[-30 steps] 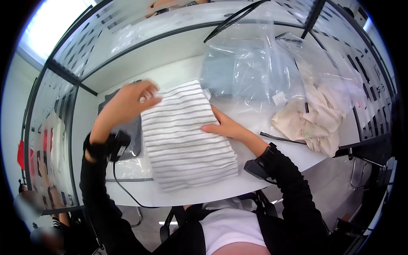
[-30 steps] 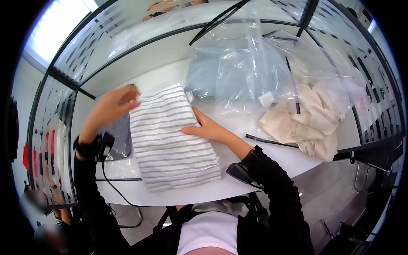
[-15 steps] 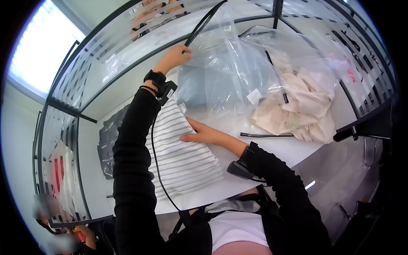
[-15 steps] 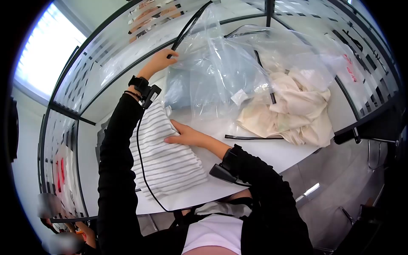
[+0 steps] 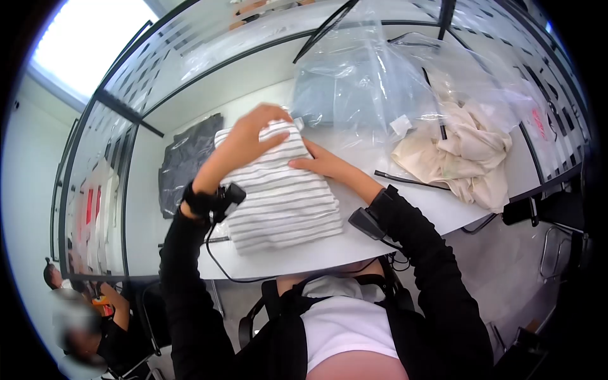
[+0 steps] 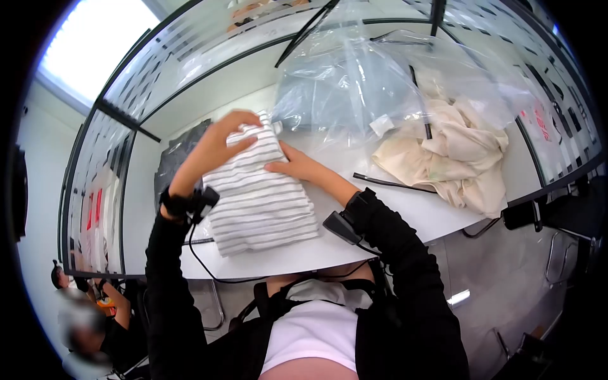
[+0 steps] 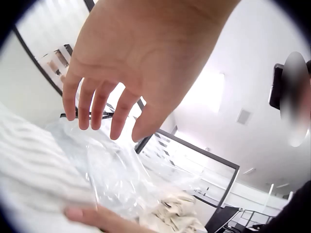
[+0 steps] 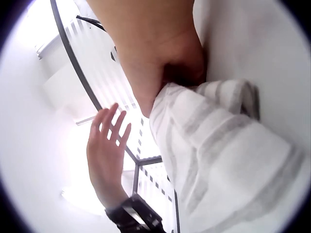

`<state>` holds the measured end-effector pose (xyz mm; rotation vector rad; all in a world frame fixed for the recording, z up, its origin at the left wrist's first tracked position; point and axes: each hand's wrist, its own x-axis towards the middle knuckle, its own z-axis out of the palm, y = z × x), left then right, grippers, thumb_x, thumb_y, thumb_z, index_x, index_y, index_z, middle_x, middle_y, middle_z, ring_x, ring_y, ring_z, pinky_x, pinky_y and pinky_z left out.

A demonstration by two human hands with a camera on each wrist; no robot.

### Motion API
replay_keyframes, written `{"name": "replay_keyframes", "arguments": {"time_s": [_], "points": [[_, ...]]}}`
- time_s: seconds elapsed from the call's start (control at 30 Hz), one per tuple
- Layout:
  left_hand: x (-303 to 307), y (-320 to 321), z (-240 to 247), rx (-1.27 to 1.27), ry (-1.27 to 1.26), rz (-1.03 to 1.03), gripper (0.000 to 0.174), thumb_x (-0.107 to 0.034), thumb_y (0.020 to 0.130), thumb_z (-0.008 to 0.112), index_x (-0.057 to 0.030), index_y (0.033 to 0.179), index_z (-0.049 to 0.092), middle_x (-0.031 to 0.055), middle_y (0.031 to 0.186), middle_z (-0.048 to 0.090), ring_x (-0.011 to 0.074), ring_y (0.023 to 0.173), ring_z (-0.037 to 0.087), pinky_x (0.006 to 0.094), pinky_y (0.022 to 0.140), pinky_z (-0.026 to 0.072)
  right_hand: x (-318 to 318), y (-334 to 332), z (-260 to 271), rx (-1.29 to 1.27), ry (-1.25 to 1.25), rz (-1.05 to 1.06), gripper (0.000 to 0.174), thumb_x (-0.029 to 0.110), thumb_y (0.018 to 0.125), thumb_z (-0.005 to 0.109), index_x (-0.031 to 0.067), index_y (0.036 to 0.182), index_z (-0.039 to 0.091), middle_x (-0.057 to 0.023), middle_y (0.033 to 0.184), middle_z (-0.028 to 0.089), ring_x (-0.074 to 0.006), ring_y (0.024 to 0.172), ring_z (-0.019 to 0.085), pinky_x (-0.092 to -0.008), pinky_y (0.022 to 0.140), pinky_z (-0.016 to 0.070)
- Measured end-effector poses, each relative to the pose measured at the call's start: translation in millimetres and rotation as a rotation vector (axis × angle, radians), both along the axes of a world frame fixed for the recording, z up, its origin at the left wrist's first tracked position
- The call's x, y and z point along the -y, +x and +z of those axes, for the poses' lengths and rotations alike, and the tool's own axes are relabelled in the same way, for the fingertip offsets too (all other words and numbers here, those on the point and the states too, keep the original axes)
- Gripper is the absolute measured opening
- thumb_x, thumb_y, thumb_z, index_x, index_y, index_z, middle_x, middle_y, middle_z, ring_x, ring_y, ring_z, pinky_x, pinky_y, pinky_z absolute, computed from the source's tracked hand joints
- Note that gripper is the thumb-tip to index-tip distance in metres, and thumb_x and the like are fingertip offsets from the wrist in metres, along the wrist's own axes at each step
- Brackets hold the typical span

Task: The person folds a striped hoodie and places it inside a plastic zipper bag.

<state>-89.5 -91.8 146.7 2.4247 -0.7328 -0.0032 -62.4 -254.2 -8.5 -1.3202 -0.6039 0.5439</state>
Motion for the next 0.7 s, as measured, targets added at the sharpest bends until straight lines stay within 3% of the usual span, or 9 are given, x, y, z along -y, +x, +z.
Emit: {"name": "replay_keyframes", "arguments": {"time_s": [0.1,0.23,0.5,0.6,0.7], "points": [[-16,-47,-13,-0.151,-0.027,0.078,0.024,-0.011,0.082,0.059,-0.0043,0.104,0.056,0.0063,0.107,0.056,0.0183,0.1,0.054,0.0309,0.085,0.0441,3,-7,16,-0.026,-0.062,-0.006,0.069,0.026,0.078,0.065,0.0025,0.133,0.03,-0.0132,0.126,0.045,-0.02,0.116,0.042,-0.0291,0.096,0.0329],[-38,-87,-39,-0.25,-0.137,0.178,0.019,-0.008,0.082,0.057,-0.0019,0.1,0.058,0.0066,0.099,0.06,0.0164,0.087,0.059,0.0282,0.079,0.047,2,-14,21,-0.094,-0.105,-0.048,0.069,0.026,0.079,0.065,0.0018,0.133,0.03,-0.0135,0.126,0.045,-0.0199,0.116,0.043,-0.0285,0.095,0.0341],[-71,-106,-66,-0.164,-0.191,0.301,0.017,-0.009,0.081,0.059,-0.0023,0.097,0.06,0.0083,0.091,0.062,0.0181,0.081,0.06,0.0287,0.075,0.0479,5,-17,15,-0.05,-0.183,-0.12,0.066,0.03,0.082,0.062,-0.0009,0.131,0.032,-0.0144,0.122,0.048,-0.0188,0.111,0.046,-0.0277,0.093,0.0363],[-81,-106,-65,-0.213,-0.202,0.326,0.018,-0.007,0.083,0.057,-0.0023,0.1,0.059,0.0071,0.099,0.061,0.0146,0.085,0.058,0.0267,0.077,0.0467,8,-17,9,0.005,-0.224,-0.136,0.06,0.032,0.084,0.059,-0.0021,0.127,0.035,-0.0136,0.117,0.051,-0.017,0.106,0.048,-0.027,0.09,0.0378],[-90,-131,-47,-0.067,-0.152,0.381,0.02,-0.006,0.083,0.055,-0.0018,0.102,0.057,0.0076,0.102,0.059,0.0165,0.089,0.057,0.0276,0.081,0.0453,16,-28,0,0.069,-0.284,-0.124,0.058,0.033,0.085,0.057,-0.0032,0.125,0.037,-0.0148,0.115,0.052,-0.0179,0.103,0.05,-0.0272,0.088,0.0391]]}}
